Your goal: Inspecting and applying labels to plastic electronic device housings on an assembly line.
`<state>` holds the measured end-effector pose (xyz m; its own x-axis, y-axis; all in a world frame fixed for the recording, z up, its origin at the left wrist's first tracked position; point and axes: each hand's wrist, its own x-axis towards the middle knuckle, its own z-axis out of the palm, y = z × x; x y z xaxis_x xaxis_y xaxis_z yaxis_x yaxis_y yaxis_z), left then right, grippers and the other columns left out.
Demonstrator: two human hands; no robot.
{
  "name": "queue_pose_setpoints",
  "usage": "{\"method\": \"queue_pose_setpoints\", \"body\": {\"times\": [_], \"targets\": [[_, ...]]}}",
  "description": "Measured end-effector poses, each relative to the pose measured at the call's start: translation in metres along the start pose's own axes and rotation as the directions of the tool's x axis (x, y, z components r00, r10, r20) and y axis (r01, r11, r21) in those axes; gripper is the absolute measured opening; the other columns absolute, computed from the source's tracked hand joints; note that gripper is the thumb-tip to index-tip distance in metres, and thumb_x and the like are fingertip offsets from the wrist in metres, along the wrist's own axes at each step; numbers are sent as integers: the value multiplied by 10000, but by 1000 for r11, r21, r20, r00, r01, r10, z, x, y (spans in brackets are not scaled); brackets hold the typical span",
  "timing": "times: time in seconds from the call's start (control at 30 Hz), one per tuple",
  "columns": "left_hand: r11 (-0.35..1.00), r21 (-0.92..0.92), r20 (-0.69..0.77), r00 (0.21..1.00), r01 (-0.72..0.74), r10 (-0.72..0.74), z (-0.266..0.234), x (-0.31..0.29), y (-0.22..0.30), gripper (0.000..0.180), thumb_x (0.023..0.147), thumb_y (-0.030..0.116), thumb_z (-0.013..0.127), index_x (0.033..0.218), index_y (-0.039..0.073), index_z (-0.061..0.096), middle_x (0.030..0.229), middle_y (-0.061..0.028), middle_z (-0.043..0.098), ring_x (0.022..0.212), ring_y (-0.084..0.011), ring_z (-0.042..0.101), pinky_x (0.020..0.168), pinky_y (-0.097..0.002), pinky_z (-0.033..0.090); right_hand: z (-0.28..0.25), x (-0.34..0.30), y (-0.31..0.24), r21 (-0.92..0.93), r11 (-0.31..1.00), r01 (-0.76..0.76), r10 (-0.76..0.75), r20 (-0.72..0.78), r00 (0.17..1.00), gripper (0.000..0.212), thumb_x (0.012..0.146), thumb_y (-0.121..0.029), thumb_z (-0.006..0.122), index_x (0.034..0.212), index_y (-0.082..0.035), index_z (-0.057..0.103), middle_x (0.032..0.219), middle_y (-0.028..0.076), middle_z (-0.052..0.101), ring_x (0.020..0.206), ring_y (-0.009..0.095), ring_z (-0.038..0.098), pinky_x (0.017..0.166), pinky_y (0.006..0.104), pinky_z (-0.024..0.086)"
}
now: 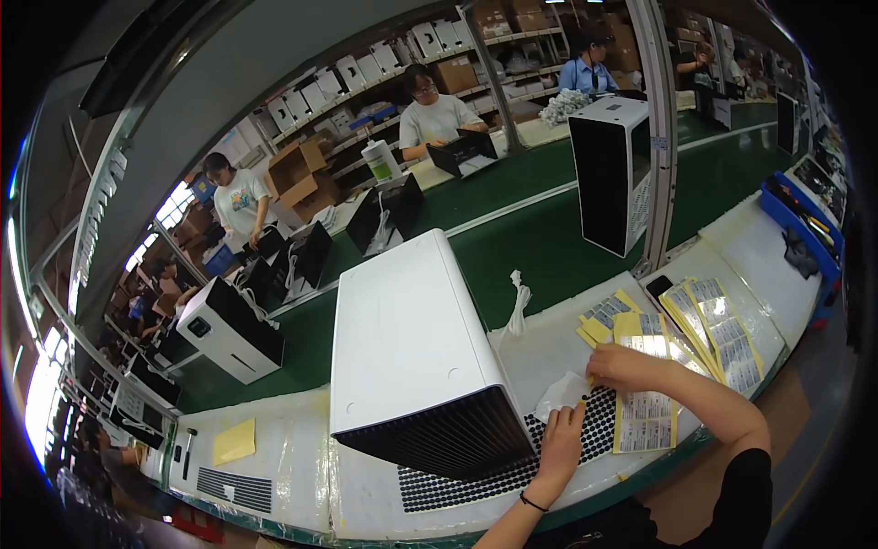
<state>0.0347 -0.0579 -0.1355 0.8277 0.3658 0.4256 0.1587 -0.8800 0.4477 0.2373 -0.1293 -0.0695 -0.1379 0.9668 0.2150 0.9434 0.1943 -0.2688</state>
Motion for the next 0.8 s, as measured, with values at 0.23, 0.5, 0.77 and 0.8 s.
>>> {"method": "queue_pose_setpoints", "body": {"times": [0.23, 0.5, 0.77, 0.8], "targets": [[996, 49, 73, 995, -77, 73, -9, -3, -1, 472, 695, -90, 520, 1160, -8, 524, 990, -119, 515, 932, -291, 493, 822, -353, 456, -126, 79, -80, 187, 956, 228, -106, -504, 857, 173, 764, -9, 689, 861, -60, 555, 858, 67, 558, 855, 259, 521, 1010, 439, 392], [983, 56, 137, 977, -172, 163, -5, -3, -10, 454, 699, -79, 527, 1149, -18, 529, 992, -122, 516, 935, -281, 494, 844, -340, 446, -179, 124, -159, 516, 771, 373, -207, -350, 913, 171, 814, -99, 690, 912, -28, 570, 872, 43, 562, 824, 151, 524, 801, 305, 450], [993, -89, 73, 994, -81, 87, -6, -3, -8, 465, 687, -109, 480, 1140, -18, 537, 993, -126, 526, 950, -306, 492, 859, -346, 436, -185, 135, -160, 608, 748, 265, -203, -171, 964, 207, 858, -182, 659, 931, -12, 565, 870, 57, 558, 778, 141, 533, 700, 271, 431], [992, -92, 73, 993, -81, 88, -6, -3, -8, 465, 687, -109, 480, 1140, -18, 537, 993, -126, 526, 950, -306, 492, 859, -346, 436, -186, 136, -162, 620, 748, 239, -200, -134, 971, 208, 860, -184, 656, 931, -11, 567, 868, 60, 557, 784, 146, 537, 698, 273, 434]]}}
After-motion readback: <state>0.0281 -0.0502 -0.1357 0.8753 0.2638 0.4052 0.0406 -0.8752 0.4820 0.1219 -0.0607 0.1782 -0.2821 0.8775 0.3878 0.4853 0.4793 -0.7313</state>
